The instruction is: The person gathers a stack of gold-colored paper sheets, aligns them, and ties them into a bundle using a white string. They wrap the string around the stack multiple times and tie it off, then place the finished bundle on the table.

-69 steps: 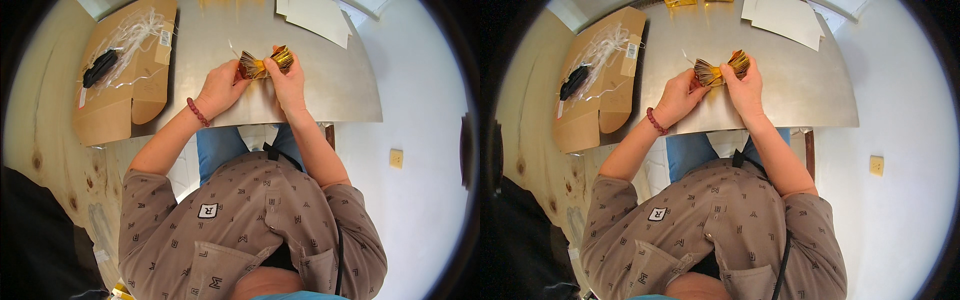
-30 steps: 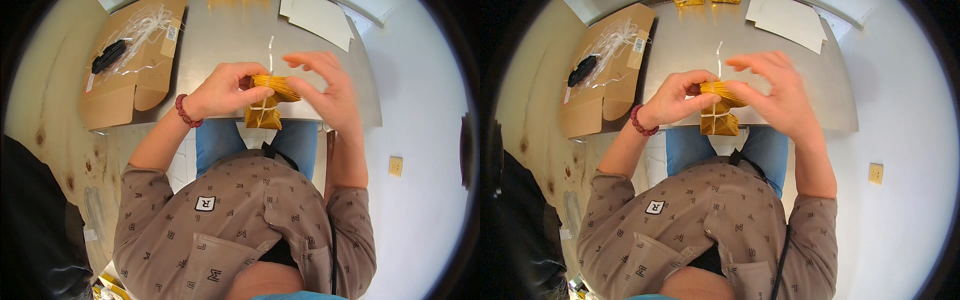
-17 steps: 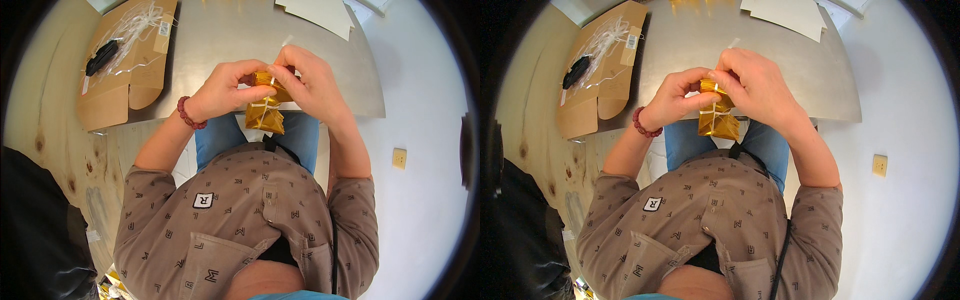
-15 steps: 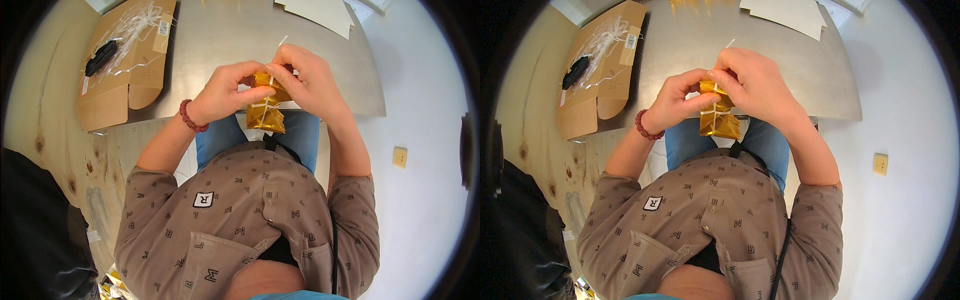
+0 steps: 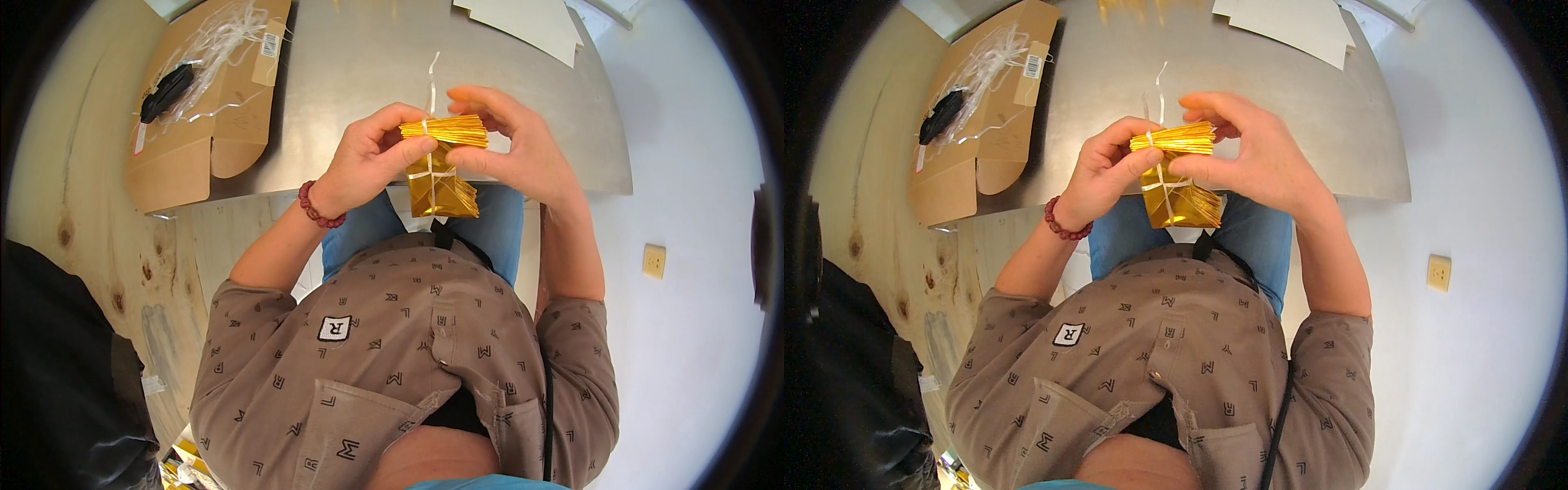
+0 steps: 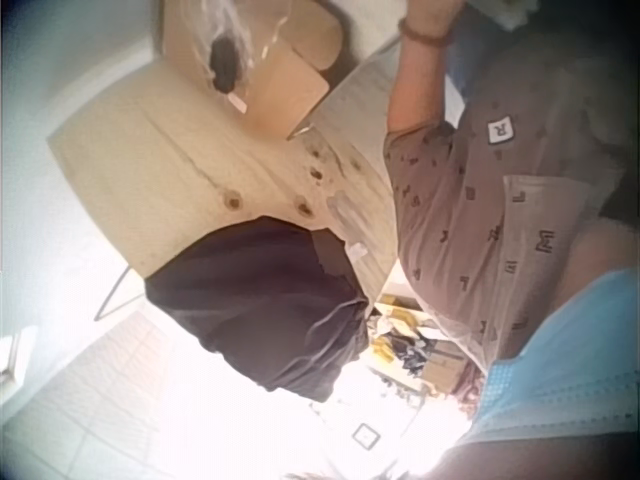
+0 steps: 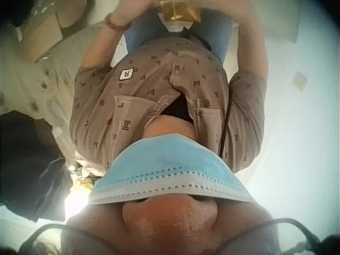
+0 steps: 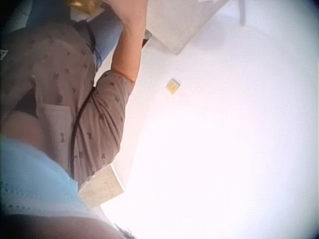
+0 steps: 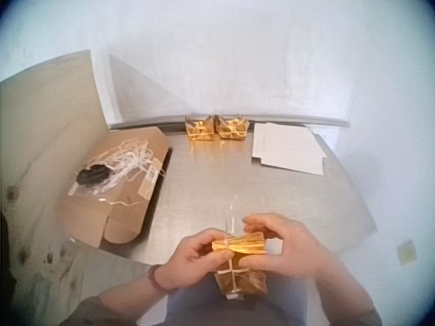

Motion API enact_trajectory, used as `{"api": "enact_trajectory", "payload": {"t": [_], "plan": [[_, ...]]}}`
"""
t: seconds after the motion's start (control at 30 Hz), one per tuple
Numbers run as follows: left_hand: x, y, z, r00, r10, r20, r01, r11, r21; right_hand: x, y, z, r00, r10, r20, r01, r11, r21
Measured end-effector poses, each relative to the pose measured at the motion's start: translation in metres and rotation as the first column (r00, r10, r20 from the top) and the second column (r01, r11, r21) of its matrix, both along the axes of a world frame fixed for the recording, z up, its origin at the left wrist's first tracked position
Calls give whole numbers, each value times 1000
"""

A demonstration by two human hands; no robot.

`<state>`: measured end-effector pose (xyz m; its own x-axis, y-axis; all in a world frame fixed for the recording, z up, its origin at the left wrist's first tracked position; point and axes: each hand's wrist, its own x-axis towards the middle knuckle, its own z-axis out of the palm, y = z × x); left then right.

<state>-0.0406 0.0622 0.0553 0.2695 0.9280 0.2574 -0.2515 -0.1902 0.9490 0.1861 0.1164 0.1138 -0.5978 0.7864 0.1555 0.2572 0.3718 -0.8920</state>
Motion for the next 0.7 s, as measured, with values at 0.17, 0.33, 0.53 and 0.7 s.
{"api": "enact_trajectory", "payload": {"t": [0.17,0.33,0.53,0.7], "plan": [[9,-6,-2,999,26,42,-24,998,-55,7,8,-8,995,84,-60,-92,984,-155],[8,-15,-4,999,-43,17,44,997,-64,12,8,-1,982,127,-142,-150,974,-172],[3,-25,-6,970,-227,-87,212,965,-154,2,5,-8,984,115,-134,-135,979,-153],[1,-33,-4,968,-243,-66,229,958,-171,0,-4,-15,955,79,-284,-209,861,-463]]}}
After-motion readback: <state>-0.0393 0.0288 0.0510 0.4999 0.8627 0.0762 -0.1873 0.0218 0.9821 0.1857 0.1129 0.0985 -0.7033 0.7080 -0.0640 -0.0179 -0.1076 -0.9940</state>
